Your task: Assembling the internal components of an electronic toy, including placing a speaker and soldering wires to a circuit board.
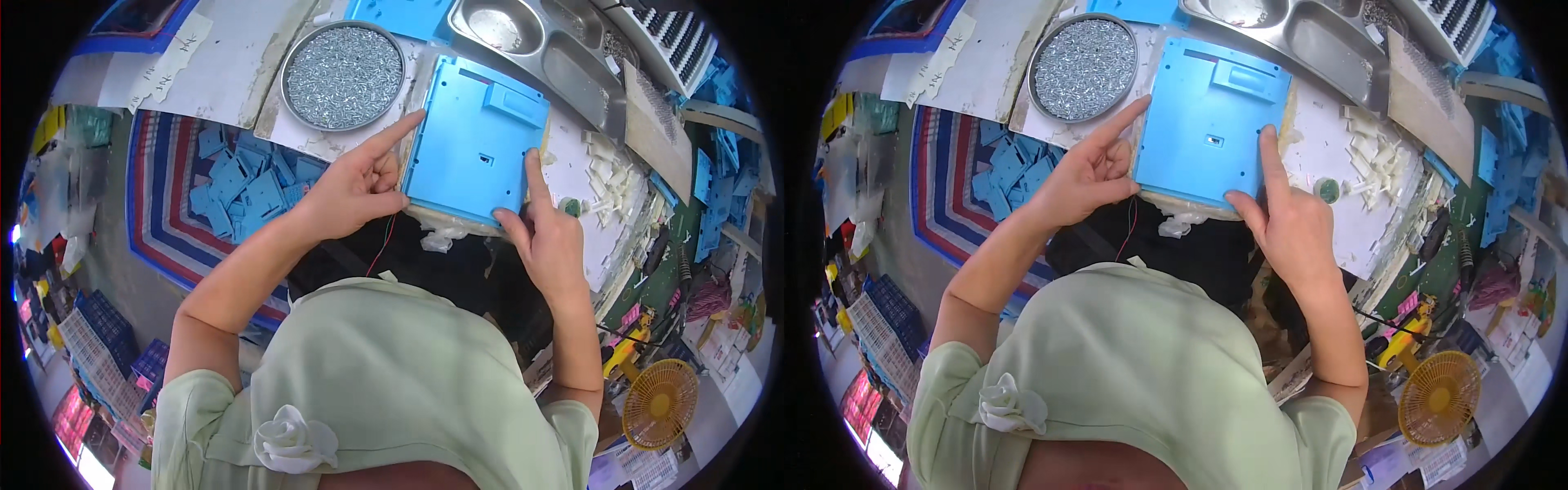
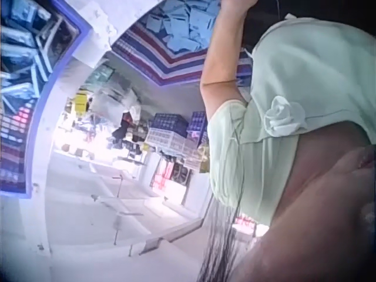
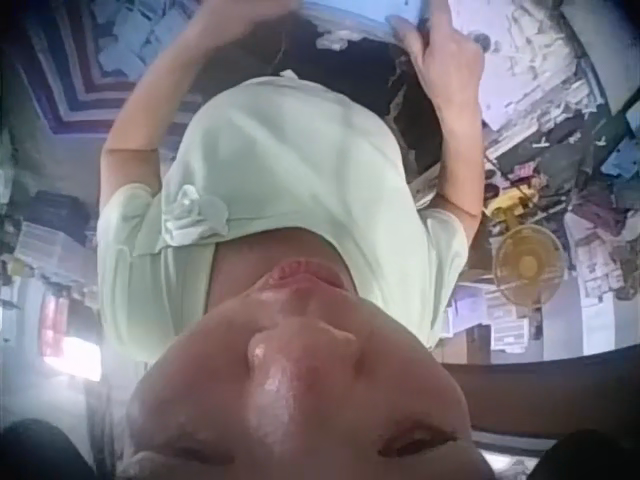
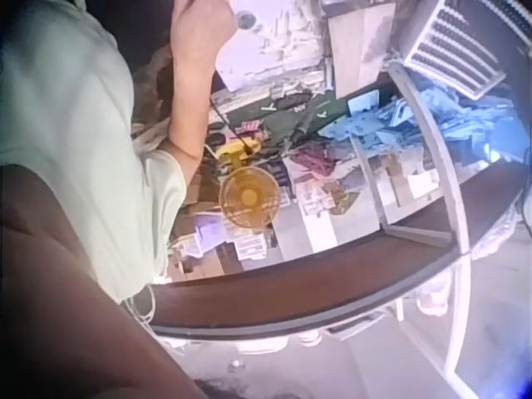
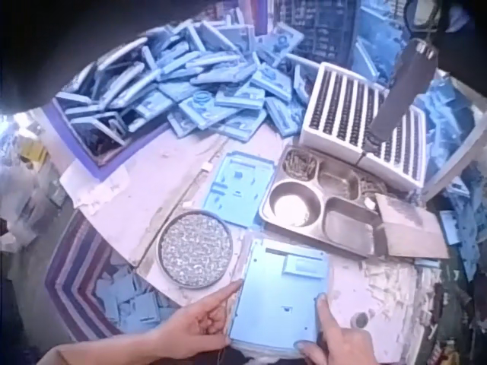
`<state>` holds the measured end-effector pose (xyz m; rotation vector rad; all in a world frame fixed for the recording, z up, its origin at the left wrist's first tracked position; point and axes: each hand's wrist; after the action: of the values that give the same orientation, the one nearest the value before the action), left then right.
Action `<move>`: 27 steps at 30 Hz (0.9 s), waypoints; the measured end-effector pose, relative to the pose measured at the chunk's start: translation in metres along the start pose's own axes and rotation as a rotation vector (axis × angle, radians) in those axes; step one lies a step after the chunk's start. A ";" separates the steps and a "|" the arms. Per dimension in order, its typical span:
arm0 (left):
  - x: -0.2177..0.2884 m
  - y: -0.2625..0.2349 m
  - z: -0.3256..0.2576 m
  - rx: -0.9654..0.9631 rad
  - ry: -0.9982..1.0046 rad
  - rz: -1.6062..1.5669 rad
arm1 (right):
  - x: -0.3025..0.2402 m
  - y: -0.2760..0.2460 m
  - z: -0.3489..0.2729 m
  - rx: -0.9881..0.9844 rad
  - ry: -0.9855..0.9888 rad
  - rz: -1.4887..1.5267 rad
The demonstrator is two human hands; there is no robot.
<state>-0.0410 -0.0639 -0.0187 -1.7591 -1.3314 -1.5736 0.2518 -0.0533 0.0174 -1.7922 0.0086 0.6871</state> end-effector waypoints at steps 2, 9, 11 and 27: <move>0.008 0.001 -0.004 0.035 -0.024 0.028 | -0.001 0.000 0.000 0.019 -0.009 -0.027; 0.057 -0.063 0.009 0.494 0.292 1.154 | -0.029 -0.050 0.018 -0.136 0.055 -0.175; 0.051 -0.081 0.014 0.559 0.347 1.490 | -0.032 -0.065 0.035 -0.100 -0.148 -0.369; 0.038 -0.093 0.027 0.579 0.357 1.411 | -0.071 -0.005 0.221 0.057 -0.600 -0.331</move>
<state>-0.1099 0.0134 -0.0161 -1.3245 -0.1105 -0.5291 0.0963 0.1190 0.0168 -1.4274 -0.6491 0.9416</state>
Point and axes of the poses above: each hand's wrist, its own z-axis towards the middle knuckle, its own y-axis out of the palm, x = y × z, and after that the axes turned 5 degrees about -x, right-handed
